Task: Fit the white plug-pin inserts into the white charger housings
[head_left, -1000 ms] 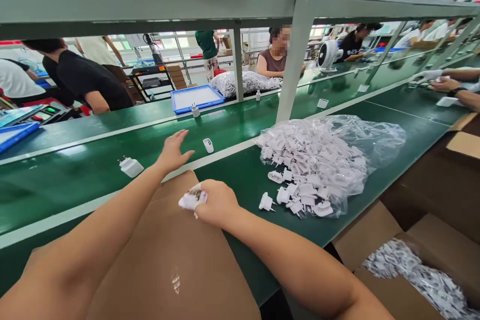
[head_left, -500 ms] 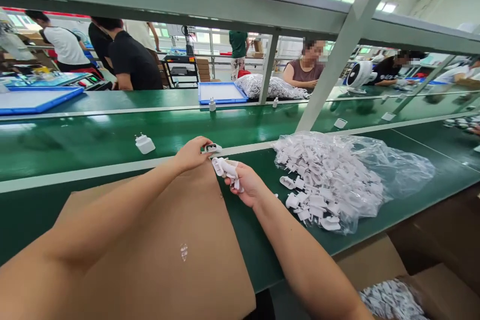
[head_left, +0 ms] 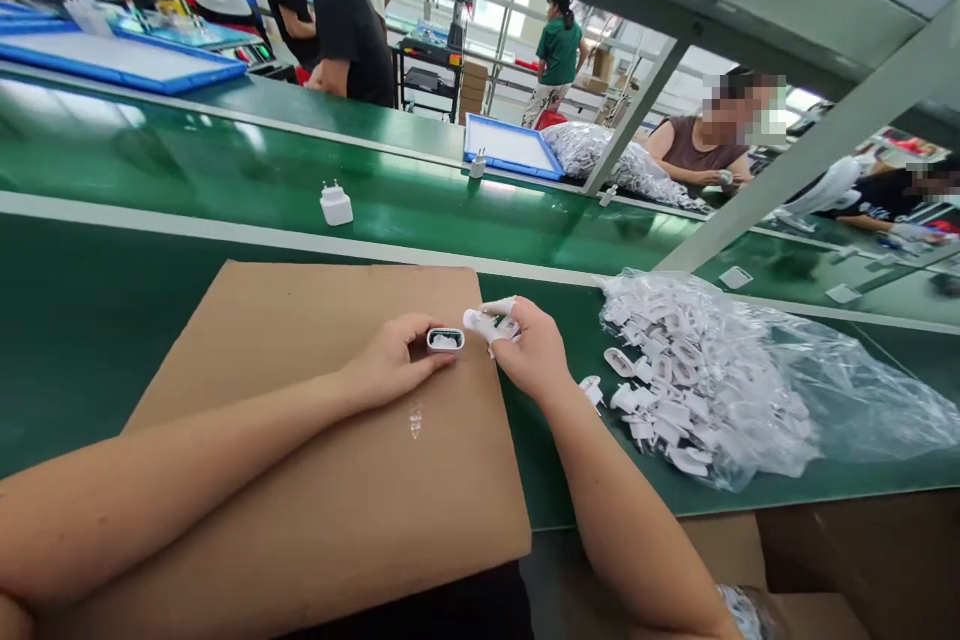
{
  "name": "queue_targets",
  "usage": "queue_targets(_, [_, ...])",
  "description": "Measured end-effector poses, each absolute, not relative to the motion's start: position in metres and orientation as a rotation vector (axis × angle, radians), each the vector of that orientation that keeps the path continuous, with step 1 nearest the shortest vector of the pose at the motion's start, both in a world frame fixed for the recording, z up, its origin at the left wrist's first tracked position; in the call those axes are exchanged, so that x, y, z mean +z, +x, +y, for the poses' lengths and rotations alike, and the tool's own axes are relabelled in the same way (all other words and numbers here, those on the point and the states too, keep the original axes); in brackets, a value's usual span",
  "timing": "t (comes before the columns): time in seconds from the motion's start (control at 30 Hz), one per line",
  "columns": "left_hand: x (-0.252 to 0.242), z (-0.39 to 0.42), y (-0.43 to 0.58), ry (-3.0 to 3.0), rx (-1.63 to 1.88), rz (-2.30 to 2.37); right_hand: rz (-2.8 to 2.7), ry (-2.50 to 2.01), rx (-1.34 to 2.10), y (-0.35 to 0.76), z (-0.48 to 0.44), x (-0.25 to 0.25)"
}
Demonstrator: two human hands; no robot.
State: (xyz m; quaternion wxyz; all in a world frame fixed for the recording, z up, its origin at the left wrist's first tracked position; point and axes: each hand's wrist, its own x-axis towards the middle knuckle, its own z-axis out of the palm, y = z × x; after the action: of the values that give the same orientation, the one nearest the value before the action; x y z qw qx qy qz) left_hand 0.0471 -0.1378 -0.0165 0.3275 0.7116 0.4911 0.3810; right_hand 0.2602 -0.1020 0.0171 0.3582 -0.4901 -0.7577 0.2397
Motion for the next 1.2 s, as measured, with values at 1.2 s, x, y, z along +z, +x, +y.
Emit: queue_targets(1.2, [-0.023,-0.136,0.041,2.042,1.045,1.261,-2.658,-1.286,-0.082,0.228,-0.116,0.043])
